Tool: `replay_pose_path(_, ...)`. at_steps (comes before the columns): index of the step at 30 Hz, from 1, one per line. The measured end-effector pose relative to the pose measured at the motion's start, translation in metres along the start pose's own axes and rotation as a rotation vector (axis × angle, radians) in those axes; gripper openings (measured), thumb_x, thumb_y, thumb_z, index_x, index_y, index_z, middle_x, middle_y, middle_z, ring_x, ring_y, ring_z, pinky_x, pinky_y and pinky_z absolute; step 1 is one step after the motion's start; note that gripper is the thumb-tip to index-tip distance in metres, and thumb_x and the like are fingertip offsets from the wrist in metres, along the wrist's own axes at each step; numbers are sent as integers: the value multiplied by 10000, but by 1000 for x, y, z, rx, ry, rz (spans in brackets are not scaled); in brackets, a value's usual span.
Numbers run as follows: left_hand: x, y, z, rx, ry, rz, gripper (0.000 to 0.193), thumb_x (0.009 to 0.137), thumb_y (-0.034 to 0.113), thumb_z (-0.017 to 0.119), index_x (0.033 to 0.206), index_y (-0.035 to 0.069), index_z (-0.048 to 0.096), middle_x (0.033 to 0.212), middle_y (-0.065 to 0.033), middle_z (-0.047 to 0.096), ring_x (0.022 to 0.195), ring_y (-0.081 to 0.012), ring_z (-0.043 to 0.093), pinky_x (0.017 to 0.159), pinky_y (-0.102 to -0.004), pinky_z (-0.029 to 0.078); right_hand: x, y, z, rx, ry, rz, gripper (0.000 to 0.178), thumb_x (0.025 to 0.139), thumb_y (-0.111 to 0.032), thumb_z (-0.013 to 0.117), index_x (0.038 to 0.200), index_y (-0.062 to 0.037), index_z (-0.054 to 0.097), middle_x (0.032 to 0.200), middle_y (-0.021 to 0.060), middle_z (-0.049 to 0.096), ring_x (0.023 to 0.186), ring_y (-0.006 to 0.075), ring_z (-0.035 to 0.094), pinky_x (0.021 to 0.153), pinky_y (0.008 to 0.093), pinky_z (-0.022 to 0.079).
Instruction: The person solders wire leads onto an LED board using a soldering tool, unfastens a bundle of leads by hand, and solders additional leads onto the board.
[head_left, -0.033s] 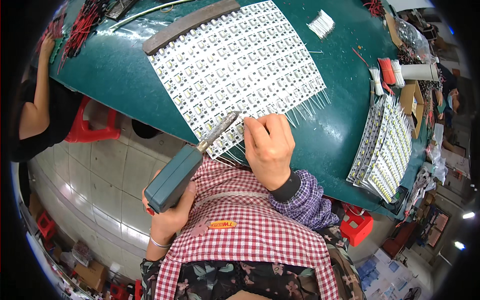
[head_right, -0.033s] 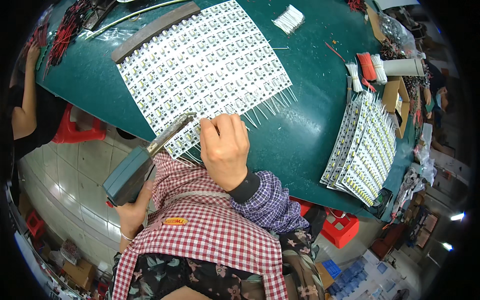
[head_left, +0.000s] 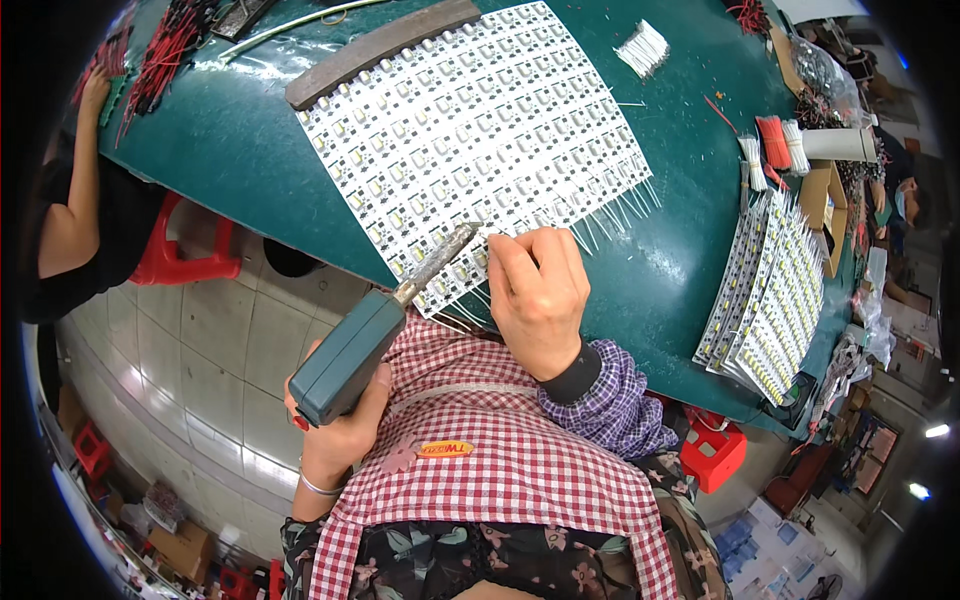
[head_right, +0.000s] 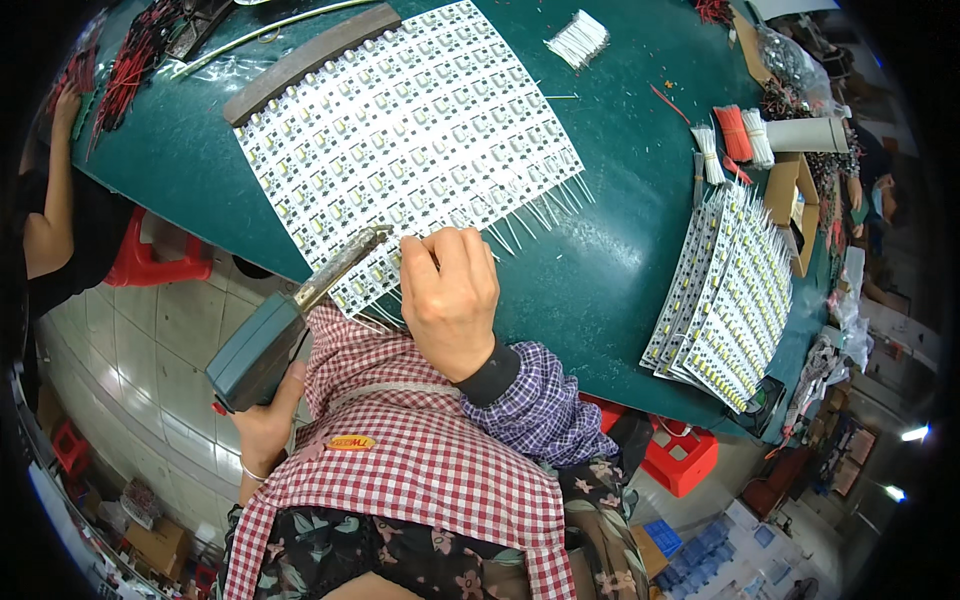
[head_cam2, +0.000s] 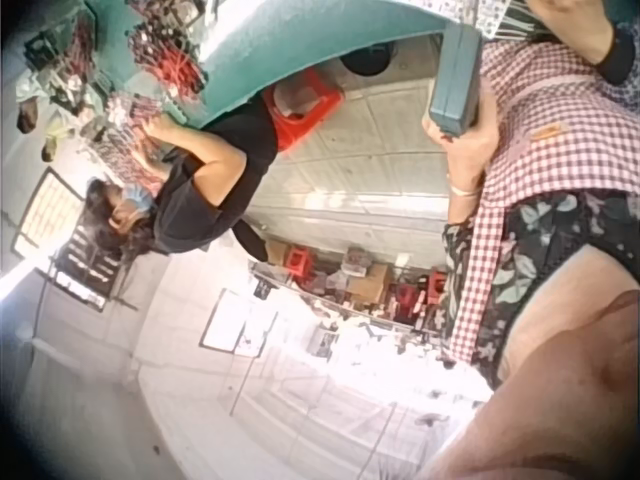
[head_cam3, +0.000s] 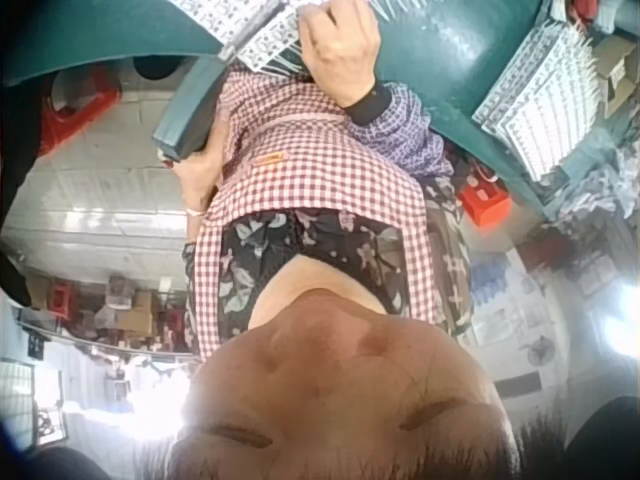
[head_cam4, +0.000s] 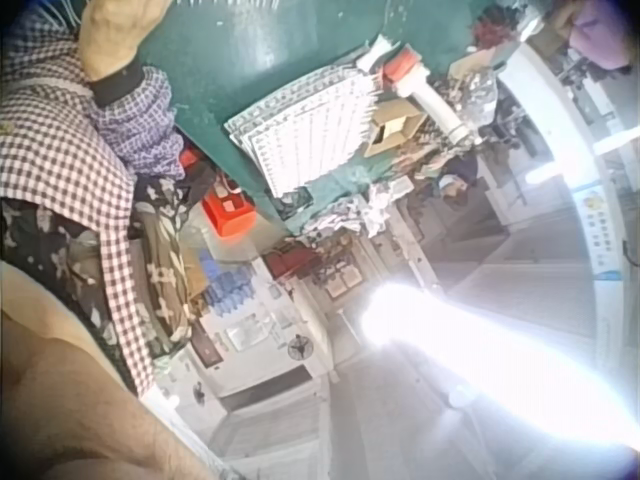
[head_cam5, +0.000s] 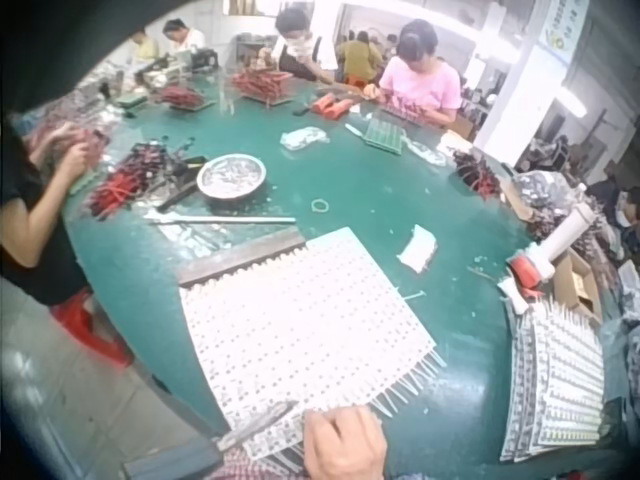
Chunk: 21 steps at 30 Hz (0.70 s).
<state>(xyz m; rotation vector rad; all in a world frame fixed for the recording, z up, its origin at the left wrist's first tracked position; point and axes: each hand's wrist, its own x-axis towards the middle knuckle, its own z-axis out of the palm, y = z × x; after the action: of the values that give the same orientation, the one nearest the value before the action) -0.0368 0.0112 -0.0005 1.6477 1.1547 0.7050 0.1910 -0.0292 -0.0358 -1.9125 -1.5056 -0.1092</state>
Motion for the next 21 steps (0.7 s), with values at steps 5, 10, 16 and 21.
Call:
replay_pose_path(5, -2, -7, -2, 73, -7, 54, 176, 744, 40, 785, 905, -3, 727, 813, -116, 698, 646, -227, 679, 588, -301, 515, 1, 0, -1, -5, -8, 6, 221, 745, 35, 722, 955, -18, 677, 829, 73, 527, 775, 252, 524, 681, 378, 425)
replay_pose_path(10, -2, -4, 0, 67, 26, 61, 164, 743, 43, 783, 892, 2, 727, 815, -119, 697, 642, -225, 677, 577, -310, 513, 1, 0, -3, 60, 46, -32, 221, 742, 37, 720, 940, -54, 685, 804, 43, 542, 784, 243, 529, 678, 374, 413)
replay_pose_path(16, -2, -6, -1, 43, 25, 101, 155, 739, 12, 770, 885, -5, 722, 803, -113, 680, 610, -209, 647, 554, -298, 498, 0, 5, -1, 102, 13, -3, 218, 739, 44, 711, 915, -80, 677, 767, 36, 503, 754, 226, 516, 660, 362, 398)
replay_pose_path(21, -4, -5, -2, 16, -2, 44, 152, 746, -11, 755, 891, -25, 714, 789, -102, 658, 615, -180, 638, 547, -273, 481, 2, 5, -1, 104, 11, -8, 213, 739, 50, 706, 900, -84, 670, 761, 38, 483, 739, 224, 506, 656, 355, 392)
